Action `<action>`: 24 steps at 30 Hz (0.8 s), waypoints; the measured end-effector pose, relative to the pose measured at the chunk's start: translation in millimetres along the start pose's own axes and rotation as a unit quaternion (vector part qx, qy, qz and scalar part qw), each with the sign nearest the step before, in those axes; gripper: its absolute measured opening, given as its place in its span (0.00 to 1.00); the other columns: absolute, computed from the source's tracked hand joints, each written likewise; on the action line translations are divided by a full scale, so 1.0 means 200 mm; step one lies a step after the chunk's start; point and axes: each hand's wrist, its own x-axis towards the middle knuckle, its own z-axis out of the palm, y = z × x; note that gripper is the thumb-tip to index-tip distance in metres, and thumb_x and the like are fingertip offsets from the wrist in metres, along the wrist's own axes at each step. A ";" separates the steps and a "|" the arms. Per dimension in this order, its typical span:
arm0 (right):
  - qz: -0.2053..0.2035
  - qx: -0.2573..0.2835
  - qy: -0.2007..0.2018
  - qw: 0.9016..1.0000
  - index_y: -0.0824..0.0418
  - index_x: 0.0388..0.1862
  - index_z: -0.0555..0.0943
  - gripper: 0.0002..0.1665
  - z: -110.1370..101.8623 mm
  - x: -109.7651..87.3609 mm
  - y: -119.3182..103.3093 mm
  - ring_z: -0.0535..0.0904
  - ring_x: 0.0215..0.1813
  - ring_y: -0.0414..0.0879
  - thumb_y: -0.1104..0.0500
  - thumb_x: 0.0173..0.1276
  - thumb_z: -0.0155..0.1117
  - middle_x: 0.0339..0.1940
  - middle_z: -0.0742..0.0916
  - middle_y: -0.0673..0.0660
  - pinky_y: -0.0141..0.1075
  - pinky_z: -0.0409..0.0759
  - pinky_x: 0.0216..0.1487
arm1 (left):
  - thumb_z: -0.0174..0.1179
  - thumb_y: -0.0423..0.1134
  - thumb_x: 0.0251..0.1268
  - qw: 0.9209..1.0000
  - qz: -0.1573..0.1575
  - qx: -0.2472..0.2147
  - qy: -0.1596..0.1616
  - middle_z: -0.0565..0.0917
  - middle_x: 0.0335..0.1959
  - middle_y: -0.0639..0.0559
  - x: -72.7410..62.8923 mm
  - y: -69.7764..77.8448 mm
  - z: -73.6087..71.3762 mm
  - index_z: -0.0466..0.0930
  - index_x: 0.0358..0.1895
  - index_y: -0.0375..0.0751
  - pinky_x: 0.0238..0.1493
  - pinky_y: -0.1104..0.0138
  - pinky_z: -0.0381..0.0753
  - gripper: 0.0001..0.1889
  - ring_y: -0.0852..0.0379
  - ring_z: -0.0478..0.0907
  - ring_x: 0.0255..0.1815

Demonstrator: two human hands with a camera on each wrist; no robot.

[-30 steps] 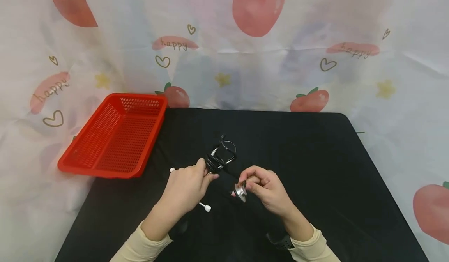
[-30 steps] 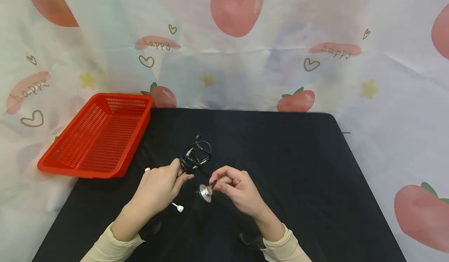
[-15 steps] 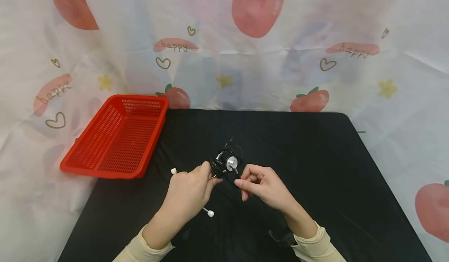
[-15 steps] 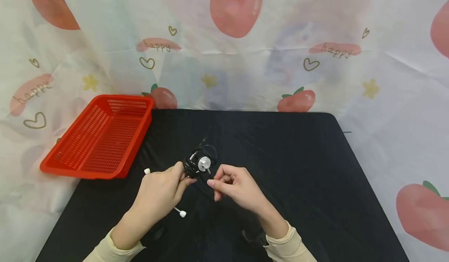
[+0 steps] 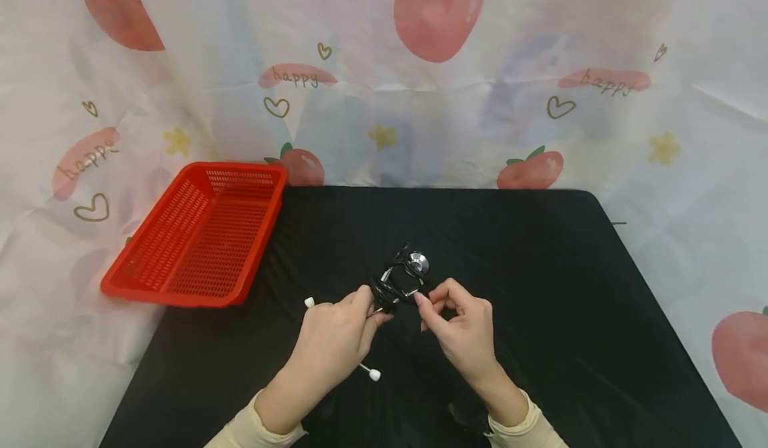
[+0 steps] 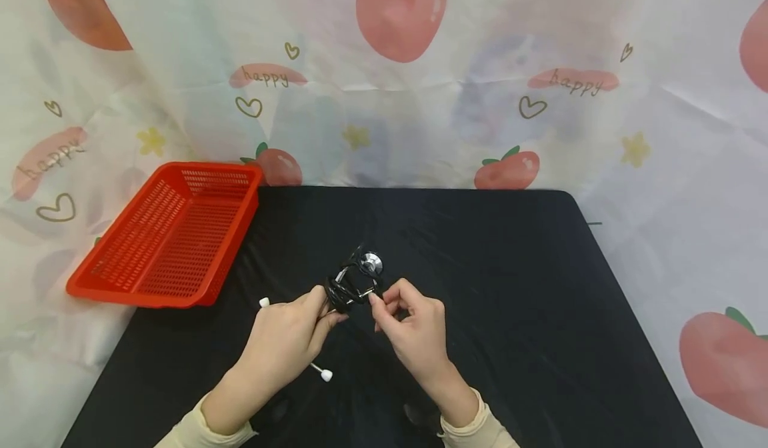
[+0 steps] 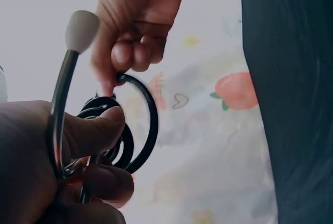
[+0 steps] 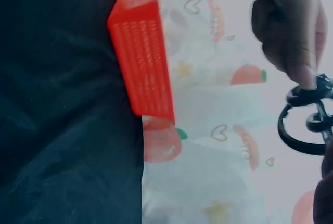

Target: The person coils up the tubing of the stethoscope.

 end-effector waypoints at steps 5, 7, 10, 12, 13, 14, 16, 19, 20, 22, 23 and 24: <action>-0.032 -0.006 0.095 0.995 0.59 0.24 0.77 0.17 0.06 -0.02 0.03 0.76 0.14 0.35 0.76 0.62 0.70 0.12 0.81 0.48 0.26 0.66 0.13 | 0.74 0.47 0.63 1.000 0.008 -0.016 0.007 0.64 0.15 0.63 0.00 0.02 0.04 0.72 0.30 0.47 0.17 0.77 0.44 0.18 0.71 0.50 0.14; -0.032 -0.020 0.105 0.994 0.58 0.23 0.76 0.17 0.09 -0.02 0.04 0.74 0.13 0.34 0.75 0.64 0.69 0.11 0.80 0.47 0.25 0.64 0.12 | 0.74 0.47 0.63 1.000 0.014 -0.008 0.009 0.65 0.15 0.63 0.00 0.01 0.05 0.72 0.30 0.46 0.18 0.76 0.44 0.18 0.70 0.50 0.13; -0.018 -0.064 0.095 0.993 0.56 0.21 0.75 0.18 0.11 -0.02 0.08 0.71 0.13 0.32 0.71 0.66 0.70 0.10 0.78 0.44 0.24 0.63 0.13 | 0.74 0.48 0.63 1.000 0.016 0.002 0.001 0.65 0.14 0.62 0.00 -0.01 0.08 0.73 0.31 0.46 0.17 0.76 0.45 0.17 0.70 0.50 0.13; 0.008 -0.099 0.071 0.992 0.54 0.20 0.74 0.19 0.12 -0.02 0.11 0.69 0.12 0.30 0.66 0.68 0.72 0.09 0.76 0.42 0.24 0.62 0.13 | 0.74 0.49 0.63 1.000 0.013 0.002 -0.013 0.65 0.14 0.62 -0.01 -0.04 0.11 0.74 0.31 0.46 0.17 0.75 0.46 0.18 0.69 0.52 0.13; 0.026 -0.116 0.057 0.991 0.53 0.20 0.74 0.20 0.12 -0.02 0.13 0.68 0.12 0.29 0.64 0.68 0.72 0.09 0.75 0.41 0.24 0.61 0.14 | 0.74 0.49 0.62 1.000 0.009 -0.004 -0.023 0.65 0.14 0.62 -0.01 -0.05 0.13 0.74 0.31 0.46 0.17 0.75 0.47 0.18 0.69 0.52 0.13; 0.043 -0.134 0.042 0.989 0.52 0.19 0.74 0.21 0.12 -0.02 0.15 0.68 0.12 0.29 0.61 0.69 0.73 0.08 0.75 0.40 0.25 0.60 0.14 | 0.74 0.50 0.62 0.999 0.002 -0.012 -0.036 0.65 0.14 0.62 -0.01 -0.07 0.16 0.74 0.31 0.46 0.16 0.75 0.48 0.18 0.69 0.53 0.13; 0.084 -0.166 0.006 0.983 0.50 0.19 0.74 0.21 0.12 -0.03 0.19 0.68 0.12 0.28 0.55 0.70 0.73 0.07 0.74 0.38 0.27 0.60 0.14 | 0.73 0.51 0.62 0.997 -0.019 -0.041 -0.069 0.65 0.15 0.62 -0.02 -0.10 0.23 0.76 0.31 0.46 0.15 0.75 0.51 0.17 0.68 0.55 0.13; 0.132 -0.199 -0.034 0.970 0.49 0.19 0.75 0.22 0.11 -0.05 0.25 0.70 0.13 0.29 0.48 0.72 0.70 0.07 0.74 0.36 0.29 0.63 0.17 | 0.72 0.50 0.63 0.987 -0.057 -0.084 -0.122 0.66 0.16 0.61 -0.02 -0.17 0.36 0.78 0.34 0.44 0.15 0.74 0.56 0.16 0.67 0.59 0.14; 0.141 -0.207 -0.042 0.967 0.48 0.19 0.75 0.22 0.11 -0.06 0.27 0.70 0.13 0.30 0.47 0.73 0.70 0.07 0.74 0.36 0.30 0.64 0.17 | 0.72 0.50 0.64 0.984 -0.069 -0.092 -0.139 0.67 0.16 0.61 -0.03 -0.19 0.40 0.78 0.34 0.44 0.16 0.73 0.58 0.16 0.66 0.60 0.15; 0.152 -0.215 -0.051 0.963 0.48 0.19 0.75 0.22 0.10 -0.07 0.30 0.71 0.12 0.31 0.46 0.74 0.68 0.07 0.74 0.36 0.32 0.66 0.17 | 0.73 0.50 0.63 0.977 -0.090 -0.101 -0.167 0.69 0.16 0.59 -0.03 -0.23 0.48 0.78 0.35 0.42 0.16 0.72 0.61 0.17 0.65 0.63 0.15; 0.154 -0.218 -0.052 0.962 0.47 0.19 0.75 0.23 0.09 -0.07 0.31 0.71 0.12 0.32 0.47 0.75 0.67 0.07 0.74 0.36 0.32 0.66 0.17 | 0.74 0.49 0.62 0.974 -0.099 -0.099 -0.179 0.70 0.16 0.59 -0.03 -0.25 0.51 0.78 0.34 0.42 0.17 0.71 0.62 0.17 0.64 0.64 0.16; 0.155 -0.220 -0.052 0.962 0.47 0.19 0.75 0.23 0.08 -0.07 0.32 0.71 0.12 0.32 0.47 0.75 0.66 0.07 0.75 0.36 0.33 0.66 0.17 | 0.75 0.49 0.61 0.969 -0.112 -0.103 -0.193 0.70 0.17 0.58 -0.03 -0.27 0.54 0.78 0.34 0.41 0.17 0.70 0.63 0.18 0.63 0.65 0.16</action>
